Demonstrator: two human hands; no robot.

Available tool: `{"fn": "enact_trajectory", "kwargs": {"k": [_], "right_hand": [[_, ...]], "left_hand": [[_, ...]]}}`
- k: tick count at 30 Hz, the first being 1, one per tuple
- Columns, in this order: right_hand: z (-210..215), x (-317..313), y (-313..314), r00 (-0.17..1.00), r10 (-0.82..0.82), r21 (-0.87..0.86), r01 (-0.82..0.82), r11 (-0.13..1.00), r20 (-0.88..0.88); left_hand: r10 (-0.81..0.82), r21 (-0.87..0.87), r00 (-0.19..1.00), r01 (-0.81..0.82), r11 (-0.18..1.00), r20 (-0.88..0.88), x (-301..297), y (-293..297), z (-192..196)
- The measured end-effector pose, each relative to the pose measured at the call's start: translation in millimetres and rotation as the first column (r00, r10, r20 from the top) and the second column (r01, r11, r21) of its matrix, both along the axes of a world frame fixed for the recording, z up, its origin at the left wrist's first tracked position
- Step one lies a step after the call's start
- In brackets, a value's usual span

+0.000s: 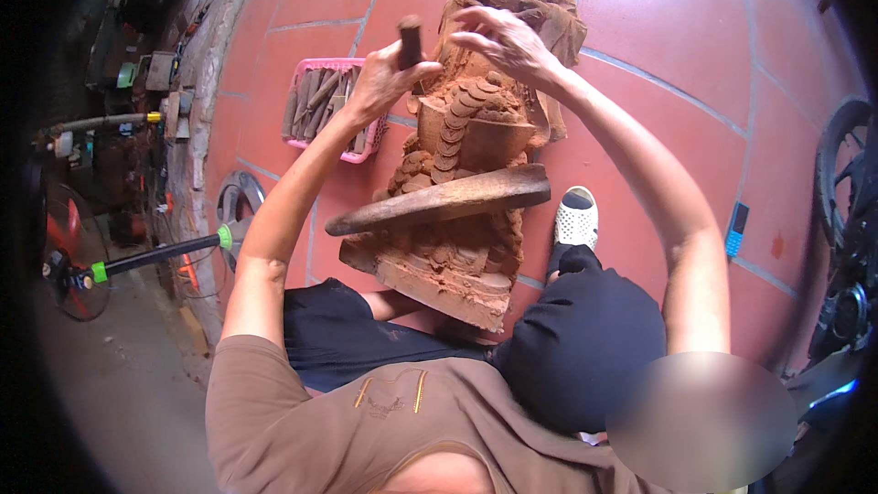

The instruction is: The person sits on the floor and carves a wooden sculpture using a chisel and mallet. They repeatedly strike the chisel to shape details on the figure and occasionally adjust the sculpture's position.

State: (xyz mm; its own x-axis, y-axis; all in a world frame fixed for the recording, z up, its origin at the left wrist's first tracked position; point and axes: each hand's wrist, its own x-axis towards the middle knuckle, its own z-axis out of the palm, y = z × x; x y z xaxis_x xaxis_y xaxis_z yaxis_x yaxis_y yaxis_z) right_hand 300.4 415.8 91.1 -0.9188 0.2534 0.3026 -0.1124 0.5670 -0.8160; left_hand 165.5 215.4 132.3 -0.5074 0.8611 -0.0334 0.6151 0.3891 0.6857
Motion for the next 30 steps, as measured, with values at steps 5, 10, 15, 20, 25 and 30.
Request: {"fn": "enact_trajectory", "kwargs": {"k": [5,10,15,20,25,30], "right_hand": [[67,-26,-20,0.962,0.241,-0.199,-0.213,0.957,0.127],[78,-55,21,0.953,0.258,-0.187,-0.228,0.955,0.156],[48,-87,32,0.981,0.068,-0.105,-0.049,0.993,0.18],[66,-59,-7,0.93,0.073,0.025,-0.087,0.996,0.36],[49,-81,11,0.822,0.3,-0.125,-0.274,0.954,0.484],[29,-104,13,0.781,0.386,-0.099,-0.391,0.915,0.491]], "left_hand": [[-0.102,0.094,0.992,0.109,0.99,-0.07,12,10,33],[-0.122,0.041,0.993,0.122,0.992,-0.01,-9,-26,56],[-0.368,-0.201,0.922,0.386,0.9,0.121,10,-115,29],[-0.385,-0.255,0.874,0.461,0.85,0.297,49,-141,21],[-0.473,-0.301,0.849,0.527,0.795,0.237,70,-141,32],[-0.399,-0.271,0.879,0.463,0.844,0.26,85,-143,19]]}}
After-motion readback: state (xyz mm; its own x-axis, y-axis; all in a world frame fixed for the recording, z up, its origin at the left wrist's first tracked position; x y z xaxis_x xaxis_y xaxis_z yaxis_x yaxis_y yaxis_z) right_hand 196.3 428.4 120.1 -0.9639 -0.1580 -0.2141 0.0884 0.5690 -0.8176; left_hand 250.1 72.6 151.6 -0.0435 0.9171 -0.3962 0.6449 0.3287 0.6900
